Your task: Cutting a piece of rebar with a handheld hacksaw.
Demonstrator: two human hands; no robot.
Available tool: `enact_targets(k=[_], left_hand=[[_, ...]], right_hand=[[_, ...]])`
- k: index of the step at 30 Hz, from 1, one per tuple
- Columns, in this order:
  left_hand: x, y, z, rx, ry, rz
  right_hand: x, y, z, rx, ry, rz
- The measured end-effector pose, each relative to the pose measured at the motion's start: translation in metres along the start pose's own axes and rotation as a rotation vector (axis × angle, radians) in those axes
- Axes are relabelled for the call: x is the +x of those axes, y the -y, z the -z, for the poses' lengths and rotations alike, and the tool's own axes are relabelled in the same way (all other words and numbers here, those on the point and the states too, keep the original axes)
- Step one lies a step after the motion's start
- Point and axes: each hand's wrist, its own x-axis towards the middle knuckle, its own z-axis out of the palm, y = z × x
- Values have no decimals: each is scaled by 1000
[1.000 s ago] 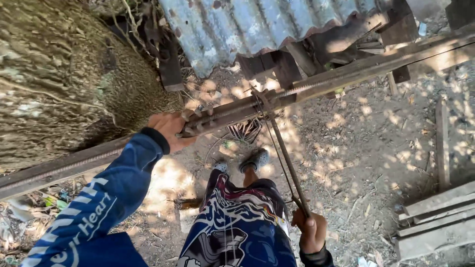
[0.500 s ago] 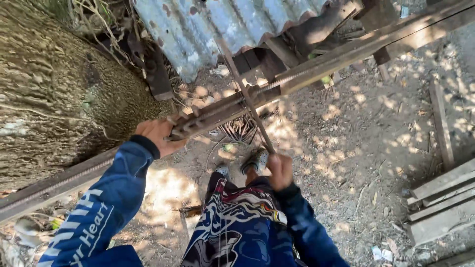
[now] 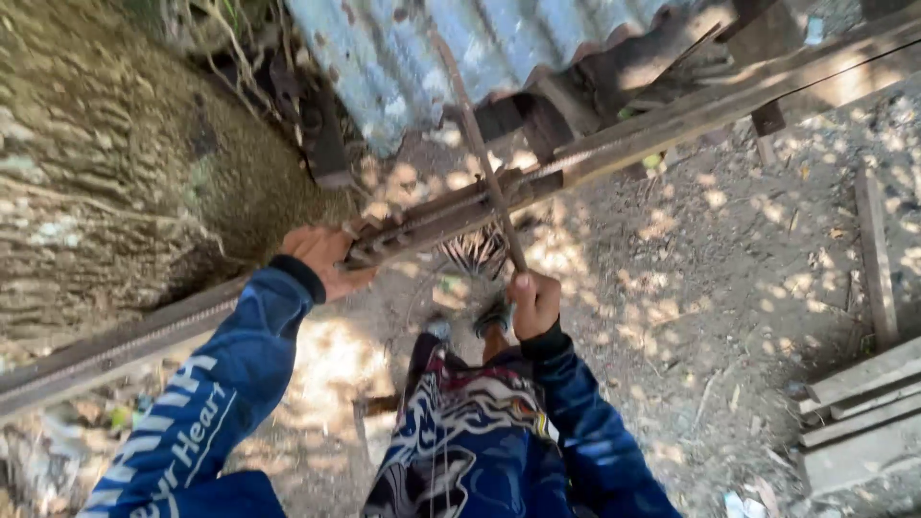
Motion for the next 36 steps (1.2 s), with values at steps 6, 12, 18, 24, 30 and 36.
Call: enact_targets(k=[6,12,18,24,30,36], left_hand=[[1,-4,-5,-9,-73,-20],[-4,-11,4,-53,-4,-21],[-8,-11,4,-88,12,-17],[0,-13,8,-56,-37,-28],[4,-4,-10,-43,-92,-70],[-9,-12,14,-117,-27,-52]], right_hand=[[-83,23,61,-5,14,-113],[-172,51,107,22,-4,-184],[-28,-9,28,129,1,-178],[-3,19,6,109,0,-98],[-70,35,48,-102,-24,-108],[-145,47,97,9,-2,-269]])
